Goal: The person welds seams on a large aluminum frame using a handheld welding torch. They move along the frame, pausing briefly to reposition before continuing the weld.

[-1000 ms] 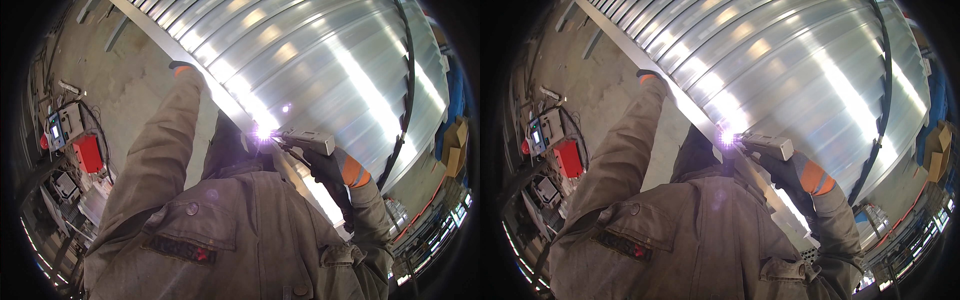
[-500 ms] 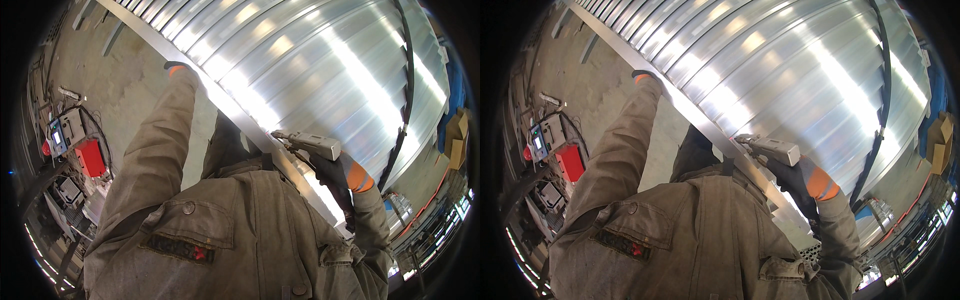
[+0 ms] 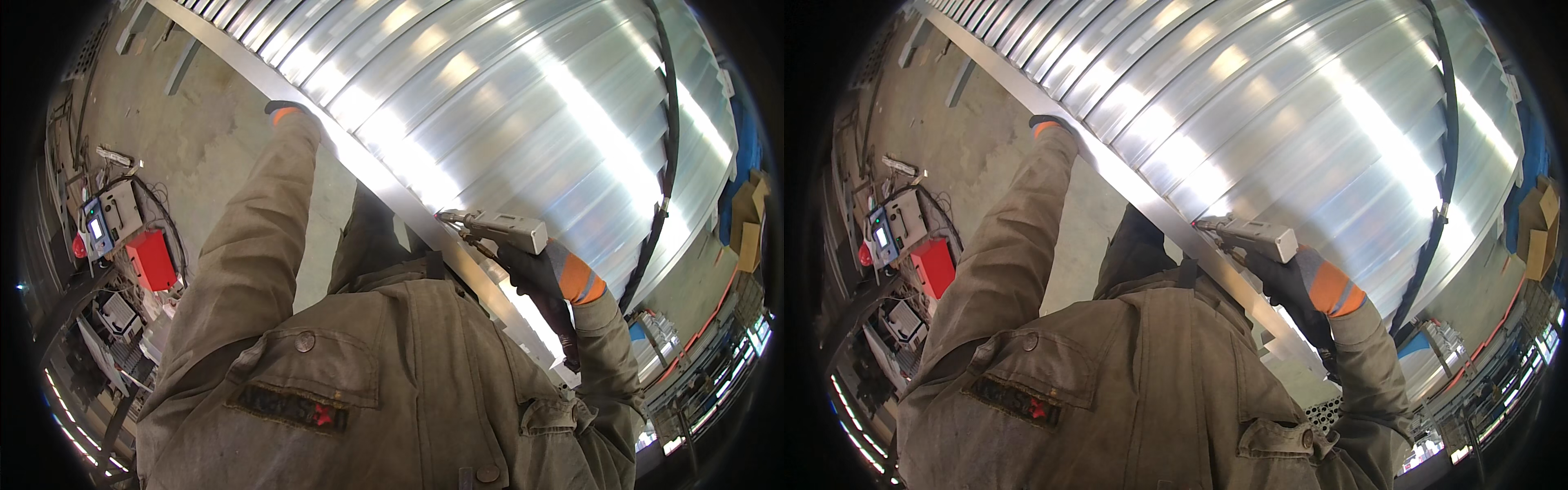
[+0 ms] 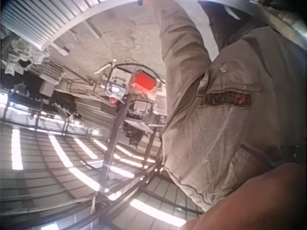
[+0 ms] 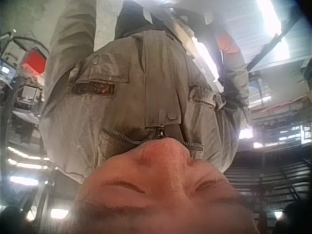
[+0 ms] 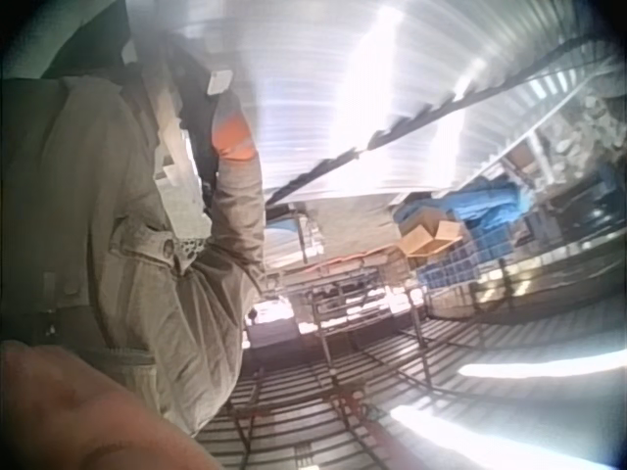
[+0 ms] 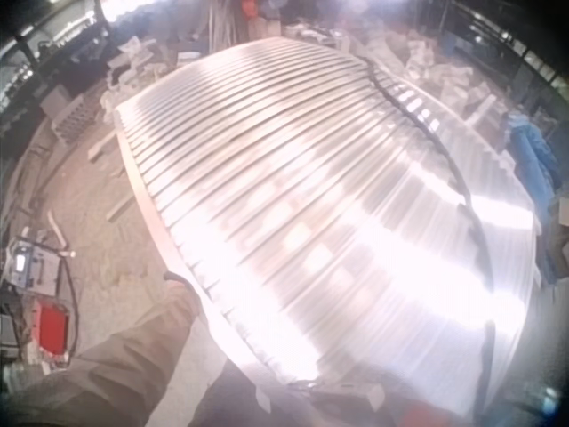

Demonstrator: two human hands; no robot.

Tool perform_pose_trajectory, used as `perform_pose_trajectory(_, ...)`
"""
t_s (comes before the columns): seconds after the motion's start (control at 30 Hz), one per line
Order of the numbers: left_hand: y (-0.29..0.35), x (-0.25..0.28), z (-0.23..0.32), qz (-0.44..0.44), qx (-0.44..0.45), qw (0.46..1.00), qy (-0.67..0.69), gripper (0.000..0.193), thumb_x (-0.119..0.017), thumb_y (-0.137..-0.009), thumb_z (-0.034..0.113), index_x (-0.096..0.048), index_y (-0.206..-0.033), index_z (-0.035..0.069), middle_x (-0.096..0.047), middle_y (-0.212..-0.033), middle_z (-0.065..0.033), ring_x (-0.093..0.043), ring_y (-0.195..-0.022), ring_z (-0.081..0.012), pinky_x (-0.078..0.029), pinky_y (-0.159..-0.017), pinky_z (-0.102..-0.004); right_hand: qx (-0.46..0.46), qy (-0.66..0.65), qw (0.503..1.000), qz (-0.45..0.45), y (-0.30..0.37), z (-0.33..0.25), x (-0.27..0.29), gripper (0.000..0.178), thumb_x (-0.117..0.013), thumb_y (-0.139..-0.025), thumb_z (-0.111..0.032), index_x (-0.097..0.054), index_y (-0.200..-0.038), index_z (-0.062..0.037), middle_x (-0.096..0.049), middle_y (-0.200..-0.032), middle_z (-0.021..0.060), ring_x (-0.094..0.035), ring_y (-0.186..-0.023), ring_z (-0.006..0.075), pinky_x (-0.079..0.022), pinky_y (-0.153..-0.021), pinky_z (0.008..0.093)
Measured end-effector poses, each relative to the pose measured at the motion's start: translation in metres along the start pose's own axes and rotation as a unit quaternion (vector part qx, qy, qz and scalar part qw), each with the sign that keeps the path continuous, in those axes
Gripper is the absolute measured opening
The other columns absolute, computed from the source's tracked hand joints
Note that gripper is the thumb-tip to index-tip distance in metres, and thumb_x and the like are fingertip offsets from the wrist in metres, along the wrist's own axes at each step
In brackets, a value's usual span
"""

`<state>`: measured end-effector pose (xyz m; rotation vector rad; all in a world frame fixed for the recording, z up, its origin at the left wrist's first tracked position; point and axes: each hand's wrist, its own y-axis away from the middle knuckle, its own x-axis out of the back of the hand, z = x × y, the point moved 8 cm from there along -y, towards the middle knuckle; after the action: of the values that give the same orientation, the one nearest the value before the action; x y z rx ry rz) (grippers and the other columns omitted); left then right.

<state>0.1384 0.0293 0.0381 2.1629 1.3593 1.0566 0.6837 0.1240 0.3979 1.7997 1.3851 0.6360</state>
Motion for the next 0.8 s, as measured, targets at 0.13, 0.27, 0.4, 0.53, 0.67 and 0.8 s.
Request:
perform_pose_trajectory(0.13, 0.018, 0.015, -0.003, -0.012, -0.032, 0.999, 0.011, 0.041, -0.064, -0.106, 0.031, -0.073, -0.145, 0.018, -0.071, -0.147, -0.0040, -0.064, -0.138, -0.0290, -0.048, -0.113, -0.0626, 0.022, 0.011, 0.999, -0.021, 0.000, -0.010, -0.002, 0.051, -0.064, -0.109, -0.038, -0.064, -0.148, -0.0059, -0.070, -0.085, 0.0074, -0.066, -0.068, 0.0162, -0.057, -0.063, 0.0351)
perform_pose_trajectory(0.27, 0.053, 0.037, -0.011, -0.033, -0.071, 0.996, -0.040, 0.044, -0.066, -0.105, 0.030, -0.072, -0.146, 0.018, -0.071, -0.147, -0.0058, -0.065, -0.137, -0.0340, -0.047, -0.110, -0.0701, 0.053, 0.033, 0.998, 0.001, 0.001, -0.028, -0.006, 0.052, -0.063, -0.110, -0.037, -0.061, -0.153, -0.0076, -0.071, -0.092, 0.0063, -0.065, -0.066, 0.0139, -0.058, -0.062, 0.0329)
perform_pose_trajectory(0.4, 0.043, 0.036, -0.014, -0.015, -0.049, 0.998, -0.029, 0.044, -0.066, -0.104, 0.030, -0.072, -0.146, 0.017, -0.072, -0.146, -0.0070, -0.066, -0.136, -0.0357, -0.048, -0.108, -0.0728, 0.035, 0.010, 0.999, -0.019, -0.003, -0.039, -0.008, 0.056, -0.064, -0.111, -0.038, -0.057, -0.157, -0.0064, -0.069, -0.090, 0.0022, -0.067, -0.063, 0.0100, -0.059, -0.056, 0.0285)
perform_pose_trajectory(0.53, 0.019, 0.019, -0.015, 0.012, -0.015, 1.000, 0.024, 0.044, -0.064, -0.105, 0.031, -0.073, -0.146, 0.017, -0.071, -0.148, -0.0072, -0.066, -0.137, -0.0342, -0.047, -0.109, -0.0709, 0.039, 0.006, 0.999, -0.027, -0.005, -0.042, -0.009, 0.056, -0.063, -0.112, -0.040, -0.057, -0.157, -0.0066, -0.070, -0.091, 0.0025, -0.066, -0.063, 0.0093, -0.058, -0.056, 0.0283)
perform_pose_trajectory(0.67, 0.023, 0.024, -0.022, 0.025, 0.009, 0.997, 0.068, 0.043, -0.061, -0.107, 0.033, -0.073, -0.145, 0.017, -0.069, -0.150, -0.0072, -0.065, -0.139, -0.0324, -0.047, -0.110, -0.0685, 0.036, 0.020, 0.999, -0.016, -0.003, -0.035, -0.007, 0.055, -0.063, -0.112, -0.040, -0.058, -0.156, -0.0073, -0.069, -0.090, 0.0024, -0.066, -0.064, 0.0091, -0.058, -0.056, 0.0282)
perform_pose_trajectory(0.8, 0.040, 0.037, -0.027, -0.001, -0.006, 0.997, 0.082, 0.043, -0.061, -0.107, 0.033, -0.073, -0.146, 0.017, -0.068, -0.152, -0.0075, -0.063, -0.141, -0.0324, -0.046, -0.111, -0.0672, 0.048, 0.013, 0.998, -0.022, -0.004, -0.031, -0.007, 0.056, -0.064, -0.112, -0.040, -0.058, -0.158, -0.0089, -0.067, -0.088, 0.0015, -0.065, -0.063, 0.0087, -0.057, -0.055, 0.0278)
